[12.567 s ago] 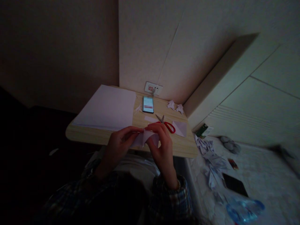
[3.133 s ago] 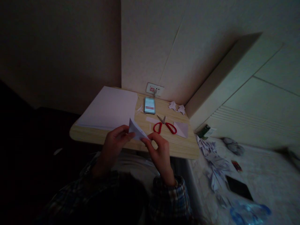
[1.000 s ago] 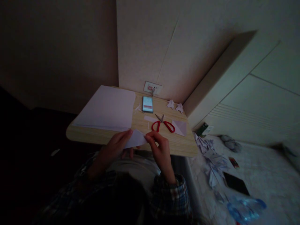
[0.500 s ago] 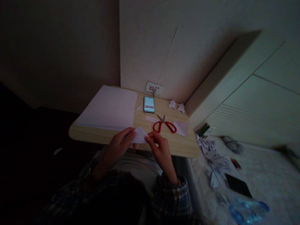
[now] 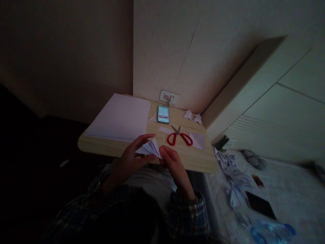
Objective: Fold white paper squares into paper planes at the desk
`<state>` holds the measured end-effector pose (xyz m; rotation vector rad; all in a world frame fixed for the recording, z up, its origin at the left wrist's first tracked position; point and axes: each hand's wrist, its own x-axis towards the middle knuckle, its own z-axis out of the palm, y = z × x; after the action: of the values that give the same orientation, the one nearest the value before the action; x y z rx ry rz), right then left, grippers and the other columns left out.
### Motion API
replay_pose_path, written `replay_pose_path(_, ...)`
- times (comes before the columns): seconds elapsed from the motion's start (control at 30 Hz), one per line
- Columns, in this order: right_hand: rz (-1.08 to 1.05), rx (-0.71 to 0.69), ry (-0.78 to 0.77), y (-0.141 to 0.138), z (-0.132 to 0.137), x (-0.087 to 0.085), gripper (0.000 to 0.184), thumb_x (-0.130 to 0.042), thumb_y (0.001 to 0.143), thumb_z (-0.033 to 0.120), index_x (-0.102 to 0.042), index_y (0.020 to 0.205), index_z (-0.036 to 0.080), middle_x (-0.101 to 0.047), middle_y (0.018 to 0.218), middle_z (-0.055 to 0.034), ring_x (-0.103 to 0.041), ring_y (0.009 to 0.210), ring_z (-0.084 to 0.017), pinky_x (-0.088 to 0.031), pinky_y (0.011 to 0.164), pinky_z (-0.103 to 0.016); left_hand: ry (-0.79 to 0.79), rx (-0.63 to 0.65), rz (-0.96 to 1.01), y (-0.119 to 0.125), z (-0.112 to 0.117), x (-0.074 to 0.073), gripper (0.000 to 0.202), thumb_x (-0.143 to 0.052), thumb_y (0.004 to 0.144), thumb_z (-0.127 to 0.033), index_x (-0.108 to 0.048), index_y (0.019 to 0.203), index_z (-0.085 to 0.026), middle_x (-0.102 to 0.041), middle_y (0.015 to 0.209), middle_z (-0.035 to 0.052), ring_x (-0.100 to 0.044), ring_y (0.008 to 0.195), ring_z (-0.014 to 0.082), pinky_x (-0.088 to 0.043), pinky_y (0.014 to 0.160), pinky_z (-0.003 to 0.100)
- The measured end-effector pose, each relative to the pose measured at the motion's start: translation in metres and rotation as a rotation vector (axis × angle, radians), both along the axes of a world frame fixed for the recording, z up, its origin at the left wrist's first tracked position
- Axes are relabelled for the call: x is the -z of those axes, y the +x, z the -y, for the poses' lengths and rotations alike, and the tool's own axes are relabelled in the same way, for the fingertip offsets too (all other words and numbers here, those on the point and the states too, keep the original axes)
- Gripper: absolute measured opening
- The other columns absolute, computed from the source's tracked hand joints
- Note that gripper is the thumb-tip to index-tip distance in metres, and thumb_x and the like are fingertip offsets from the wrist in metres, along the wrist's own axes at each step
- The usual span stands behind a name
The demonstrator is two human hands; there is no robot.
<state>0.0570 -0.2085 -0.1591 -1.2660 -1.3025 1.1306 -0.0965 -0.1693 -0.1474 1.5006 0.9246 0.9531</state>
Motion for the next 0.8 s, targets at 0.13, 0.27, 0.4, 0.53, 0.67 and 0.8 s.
replay_pose_path(0.13,0.008,0.001,-0.025,0.0,0.001,-0.003,0.043,-0.049,0.084,0.059,-0.044,0.063,0.022,-0.033,0.052,0.0066,-0.03,0.047,-0.009,-0.025,0.043,-0.022,0.051,-0.006,-0.007,0.0,0.0,0.002,0.049,-0.072,0.066,-0.032,-0.061,0.113,-0.02,-0.065,0.116,0.0066,-0.062,0.1,0.024,-0.053,0.071,0.025)
replay_pose_path(0.27,0.069,0.009,0.007,0.0,0.001,-0.004,0.039,-0.045,0.088,0.052,-0.046,0.064,0.022,-0.04,0.052,0.0057,-0.037,0.048,-0.01,-0.03,0.046,-0.023,0.083,-0.041,0.003,0.0,-0.001,0.002,0.047,-0.07,0.068,-0.031,-0.062,0.112,-0.018,-0.065,0.116,0.0075,-0.061,0.103,0.0235,-0.053,0.08,0.028)
replay_pose_path(0.4,0.172,0.094,0.116,0.001,0.0,0.0,0.026,-0.045,0.091,0.038,-0.054,0.075,0.02,-0.052,0.061,0.003,-0.049,0.058,-0.012,-0.039,0.055,-0.023,0.035,-0.045,0.015,0.001,-0.003,0.001,0.047,-0.071,0.067,-0.031,-0.061,0.111,-0.017,-0.065,0.119,0.0093,-0.063,0.102,0.0239,-0.053,0.083,0.031)
replay_pose_path(0.53,0.19,0.164,0.179,0.001,0.0,0.004,0.018,-0.047,0.09,0.033,-0.058,0.09,0.02,-0.061,0.077,-0.0003,-0.054,0.065,-0.012,-0.044,0.06,-0.024,-0.017,-0.017,0.039,0.001,-0.005,0.006,0.049,-0.073,0.067,-0.034,-0.06,0.111,-0.017,-0.066,0.118,0.0102,-0.063,0.104,0.025,-0.054,0.085,0.033)
replay_pose_path(0.67,0.169,0.166,0.189,-0.001,0.001,0.002,0.017,-0.053,0.087,0.03,-0.057,0.099,0.02,-0.064,0.086,-0.0024,-0.059,0.075,-0.014,-0.047,0.064,-0.024,-0.082,-0.021,0.1,0.003,-0.007,0.013,0.056,-0.074,0.066,-0.038,-0.058,0.115,-0.014,-0.067,0.114,0.0117,-0.068,0.093,0.0238,-0.055,0.083,0.034)
replay_pose_path(0.8,0.177,0.154,0.168,-0.002,0.001,-0.001,0.019,-0.06,0.081,0.026,-0.058,0.099,0.021,-0.065,0.083,-0.0011,-0.061,0.074,-0.014,-0.048,0.063,-0.024,-0.112,-0.046,0.113,0.004,-0.007,0.011,0.06,-0.076,0.062,-0.04,-0.059,0.113,-0.012,-0.069,0.109,0.0123,-0.068,0.092,0.0251,-0.056,0.08,0.035)
